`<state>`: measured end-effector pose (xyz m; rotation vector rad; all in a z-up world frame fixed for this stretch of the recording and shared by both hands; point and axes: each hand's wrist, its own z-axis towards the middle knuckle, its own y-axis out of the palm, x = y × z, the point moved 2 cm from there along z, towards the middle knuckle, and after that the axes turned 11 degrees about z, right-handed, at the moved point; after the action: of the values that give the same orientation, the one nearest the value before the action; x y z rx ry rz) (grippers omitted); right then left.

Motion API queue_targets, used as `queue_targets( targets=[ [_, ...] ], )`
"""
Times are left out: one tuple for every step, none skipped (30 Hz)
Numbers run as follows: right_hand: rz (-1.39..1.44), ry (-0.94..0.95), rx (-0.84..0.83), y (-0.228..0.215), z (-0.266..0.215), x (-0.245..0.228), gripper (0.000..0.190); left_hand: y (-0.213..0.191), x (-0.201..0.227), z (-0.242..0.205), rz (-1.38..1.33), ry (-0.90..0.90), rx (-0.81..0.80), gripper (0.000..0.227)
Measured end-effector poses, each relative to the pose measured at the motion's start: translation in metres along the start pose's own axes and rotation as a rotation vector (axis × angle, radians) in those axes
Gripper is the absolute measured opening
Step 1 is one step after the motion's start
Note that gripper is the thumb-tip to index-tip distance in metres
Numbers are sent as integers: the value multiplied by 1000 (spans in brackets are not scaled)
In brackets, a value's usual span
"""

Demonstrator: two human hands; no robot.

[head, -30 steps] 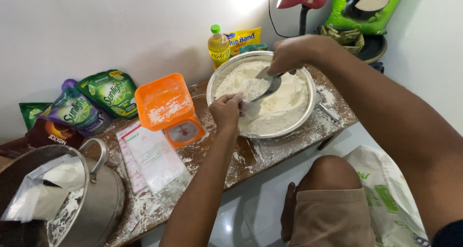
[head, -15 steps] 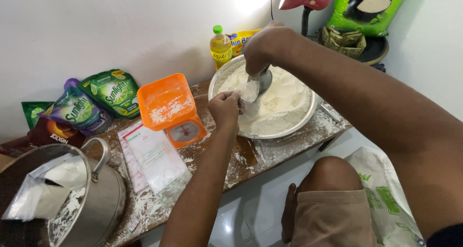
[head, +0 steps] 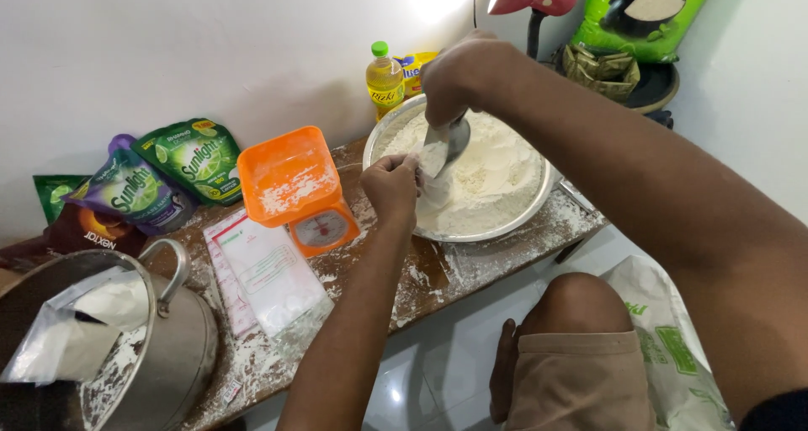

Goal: Scooping flour from a large bowl into small plastic bags, weighing them on a scale, and placing them into a metal pot.

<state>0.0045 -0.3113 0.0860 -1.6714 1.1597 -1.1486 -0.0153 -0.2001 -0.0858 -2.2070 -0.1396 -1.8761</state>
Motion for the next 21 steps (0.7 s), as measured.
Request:
queue_targets(
  targets=[
    [1,1,1,3,5,0,36,1,-1,0,1,1,-1,6],
    [-5,-20,2,7,11,0,34,2,-2,0,2,15,-3,7],
    [-11,-43,2,10,16,0,33,2,-2,0,4,28,-3,8],
    [-11,-43,3,7,11,-2,33,2,-2,0,4,29,-4,8],
    [-52,-32,11,4,5,-5,34,2,-2,-1,10,20,-5,8],
    [-94,-21,20,1,-1,-8,36,1,-2,-1,16,10,-6,7],
    [-95,-21,17,2,-2,-9,36,1,-2,-2,16,7,-7,7],
    [-135,-39,52,2,-4,-11,35,1,-2,-3,-10,-4,-15,8],
    [-176,-55,91,0,-6,-13,33,1,-1,-4,-38,-12,-25,8],
    [-178,-53,91,1,-6,-16,33,2,-3,-3,-40,-11,-27,8],
    [-215,-69,82,1,-5,-19,30,3,-5,-3,-80,2,-38,8],
    [-252,-86,72,2,-5,-23,28,3,-7,-2,-121,14,-49,7],
    [-250,-85,73,4,-2,-23,28,3,-6,-3,-120,16,-49,7],
    [-240,-119,129,5,0,-24,25,2,-5,-4,-123,-3,-49,7],
    [-233,-155,185,5,2,-25,23,1,-5,-4,-129,-22,-45,6],
    [-233,-156,187,1,-3,-25,23,0,-5,-2,-129,-21,-43,6],
    [-224,-153,203,-2,-9,-24,23,-1,-6,-1,-111,-10,-42,7],
    [-215,-151,219,-4,-15,-23,23,-1,-8,0,-93,0,-41,8],
    [-215,-149,220,-5,-19,-20,23,-1,-10,2,-93,1,-42,8],
    [-191,-103,193,-6,-23,-16,29,0,-12,4,-101,-1,-38,7],
    [-168,-60,167,-7,-26,-12,36,0,-14,6,-109,-4,-32,7]
  ],
)
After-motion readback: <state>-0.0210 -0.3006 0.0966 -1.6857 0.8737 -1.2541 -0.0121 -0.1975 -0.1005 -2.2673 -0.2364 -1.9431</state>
